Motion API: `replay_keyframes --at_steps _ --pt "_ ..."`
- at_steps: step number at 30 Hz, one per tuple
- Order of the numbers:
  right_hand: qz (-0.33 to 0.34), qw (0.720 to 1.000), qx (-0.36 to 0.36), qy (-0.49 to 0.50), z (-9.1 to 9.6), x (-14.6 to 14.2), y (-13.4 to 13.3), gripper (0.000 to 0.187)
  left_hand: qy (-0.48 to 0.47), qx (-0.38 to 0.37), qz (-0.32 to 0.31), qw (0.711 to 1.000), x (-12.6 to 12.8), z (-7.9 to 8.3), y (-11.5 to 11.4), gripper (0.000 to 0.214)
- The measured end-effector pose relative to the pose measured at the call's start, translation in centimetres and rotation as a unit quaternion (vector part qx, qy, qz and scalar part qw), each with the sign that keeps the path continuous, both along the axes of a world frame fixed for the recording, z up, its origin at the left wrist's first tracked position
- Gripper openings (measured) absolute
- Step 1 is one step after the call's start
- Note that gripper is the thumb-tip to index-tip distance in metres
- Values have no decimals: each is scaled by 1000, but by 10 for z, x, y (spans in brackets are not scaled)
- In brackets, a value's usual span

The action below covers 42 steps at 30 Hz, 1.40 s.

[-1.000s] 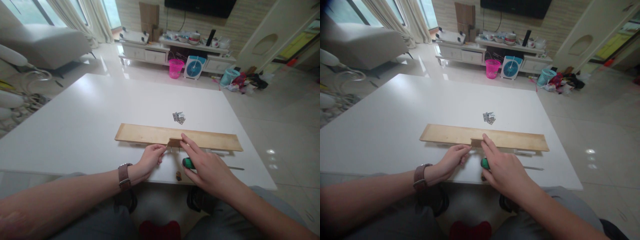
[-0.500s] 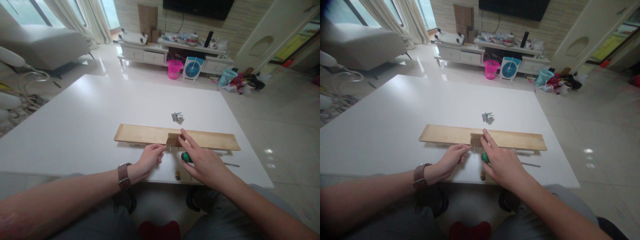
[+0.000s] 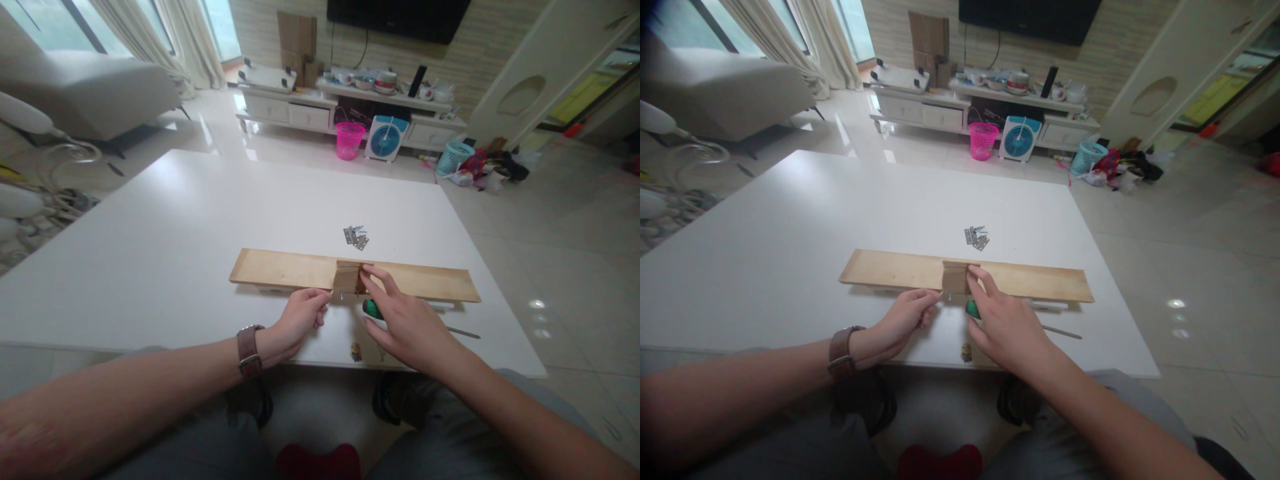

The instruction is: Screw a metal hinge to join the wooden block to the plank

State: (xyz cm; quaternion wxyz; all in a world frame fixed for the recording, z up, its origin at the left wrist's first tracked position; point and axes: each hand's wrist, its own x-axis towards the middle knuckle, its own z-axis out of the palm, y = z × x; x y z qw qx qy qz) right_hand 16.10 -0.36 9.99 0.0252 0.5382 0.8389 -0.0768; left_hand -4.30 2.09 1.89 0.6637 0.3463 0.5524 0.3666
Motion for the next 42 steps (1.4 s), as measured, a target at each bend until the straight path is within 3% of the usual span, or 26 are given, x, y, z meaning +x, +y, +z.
replay_keyframes --at_steps 37,42 --pt "-4 999 -44 13 -10 4 10 67 -10 -15 2 1000 0 2 0 23" --pt "-40 999 -16 6 -9 7 12 68 -17 -13 -3 1000 -1 -1 0 24"
